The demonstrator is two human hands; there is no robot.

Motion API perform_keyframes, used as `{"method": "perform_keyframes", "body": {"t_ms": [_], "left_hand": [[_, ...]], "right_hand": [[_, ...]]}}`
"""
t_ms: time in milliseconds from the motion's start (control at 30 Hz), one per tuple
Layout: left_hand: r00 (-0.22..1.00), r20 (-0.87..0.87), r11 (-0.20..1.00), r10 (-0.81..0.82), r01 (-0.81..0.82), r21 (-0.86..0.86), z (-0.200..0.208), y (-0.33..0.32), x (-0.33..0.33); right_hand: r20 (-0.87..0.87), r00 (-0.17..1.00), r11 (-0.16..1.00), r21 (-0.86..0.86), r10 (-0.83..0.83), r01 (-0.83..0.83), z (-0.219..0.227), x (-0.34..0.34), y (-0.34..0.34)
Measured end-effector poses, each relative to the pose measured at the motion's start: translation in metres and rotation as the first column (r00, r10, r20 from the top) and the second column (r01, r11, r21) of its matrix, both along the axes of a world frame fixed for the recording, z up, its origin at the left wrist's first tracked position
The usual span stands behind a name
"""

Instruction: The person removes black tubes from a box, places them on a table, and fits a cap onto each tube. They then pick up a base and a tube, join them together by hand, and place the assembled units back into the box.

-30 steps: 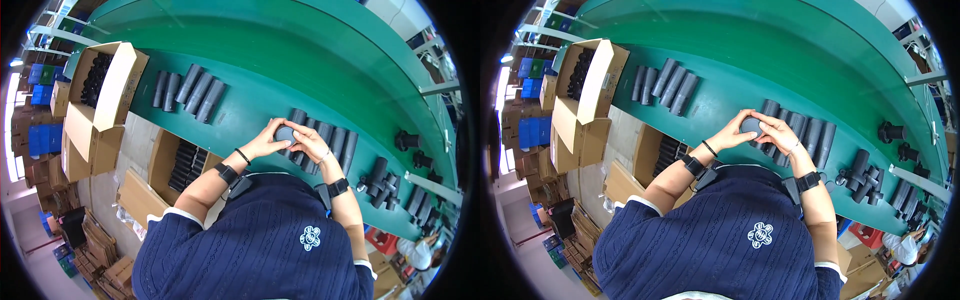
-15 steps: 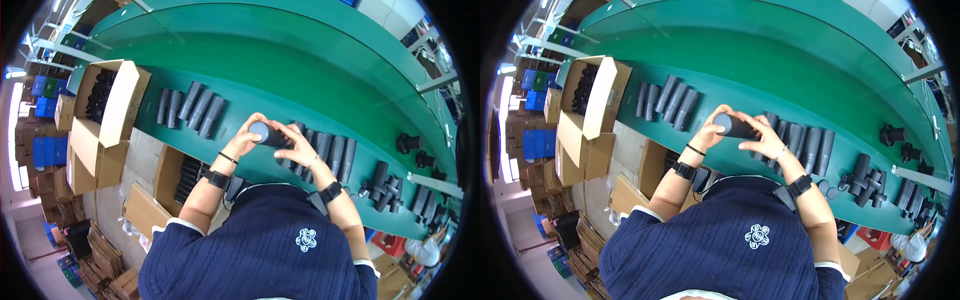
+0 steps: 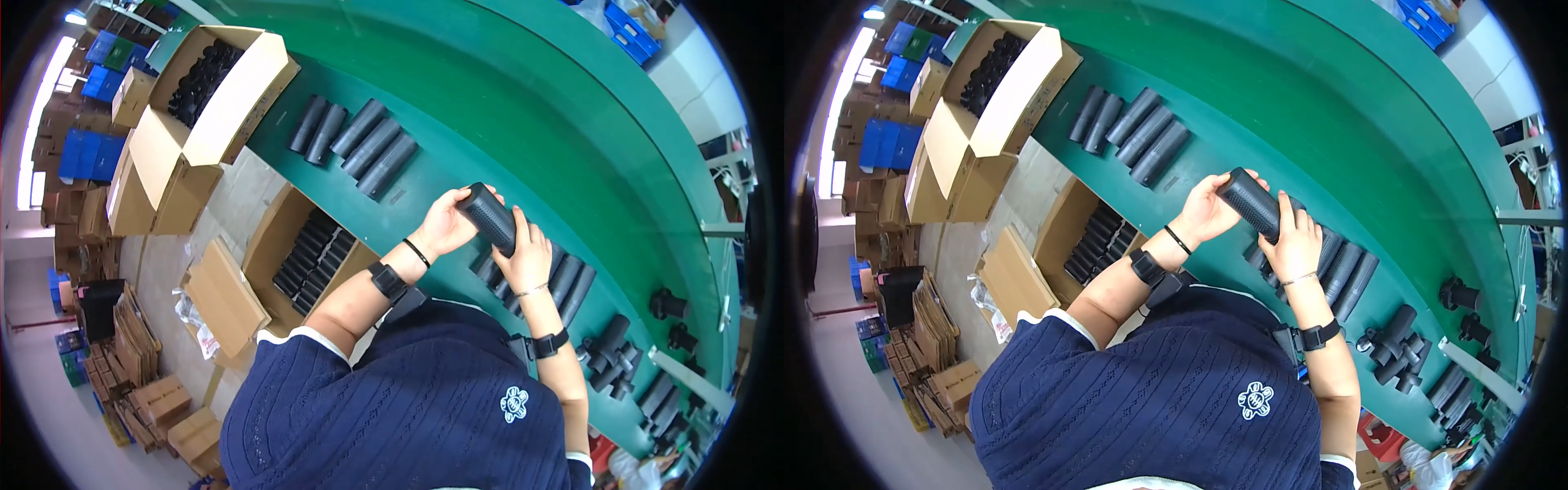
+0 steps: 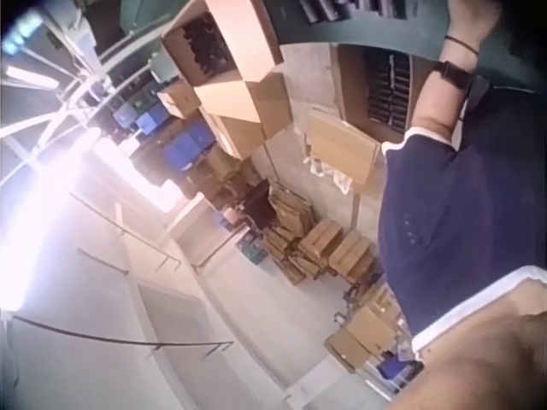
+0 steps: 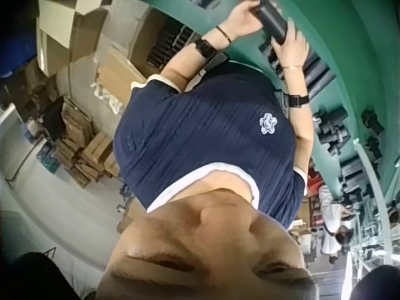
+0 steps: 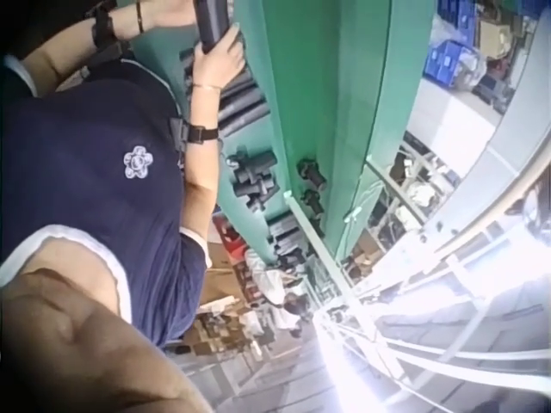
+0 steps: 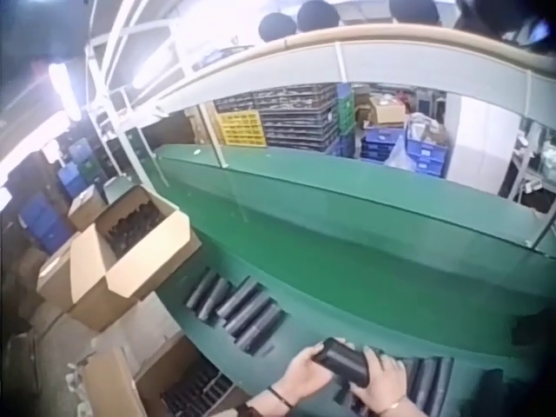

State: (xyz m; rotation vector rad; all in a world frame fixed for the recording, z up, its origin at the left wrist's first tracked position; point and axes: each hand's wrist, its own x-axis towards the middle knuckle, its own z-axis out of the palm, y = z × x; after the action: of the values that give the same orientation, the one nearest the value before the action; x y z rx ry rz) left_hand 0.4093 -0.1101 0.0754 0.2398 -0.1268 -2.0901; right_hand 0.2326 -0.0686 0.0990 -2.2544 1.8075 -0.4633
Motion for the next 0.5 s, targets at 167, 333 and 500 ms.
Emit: {"method": "perform_keyframes", "body": {"t_ms": [167, 333, 500], "left_hand": [[0.973, 0.228, 0.998, 0.034, -0.020, -0.065, -0.009, 0.003, -0.003], [0.639, 0.751, 0.983, -0.168, 0.163, 0.081, -0.030, -0.012, -0.011], [-0.137, 0.966, 0.846, 0.217, 0.521, -0.116, -0.103, -0.004, -0.064]], "right_hand": [[0.144, 0.987, 0.994, 0.070, 0.077, -0.088, 0.006, -0.007, 0.011], [0.622, 0.732, 0.944, 0.320, -0.278, 0.086, 0.011, -0.076, 0.007], [0.501, 0.552, 0.733, 0.302, -0.666, 0.610, -0.077, -0.254, -0.027]]}}
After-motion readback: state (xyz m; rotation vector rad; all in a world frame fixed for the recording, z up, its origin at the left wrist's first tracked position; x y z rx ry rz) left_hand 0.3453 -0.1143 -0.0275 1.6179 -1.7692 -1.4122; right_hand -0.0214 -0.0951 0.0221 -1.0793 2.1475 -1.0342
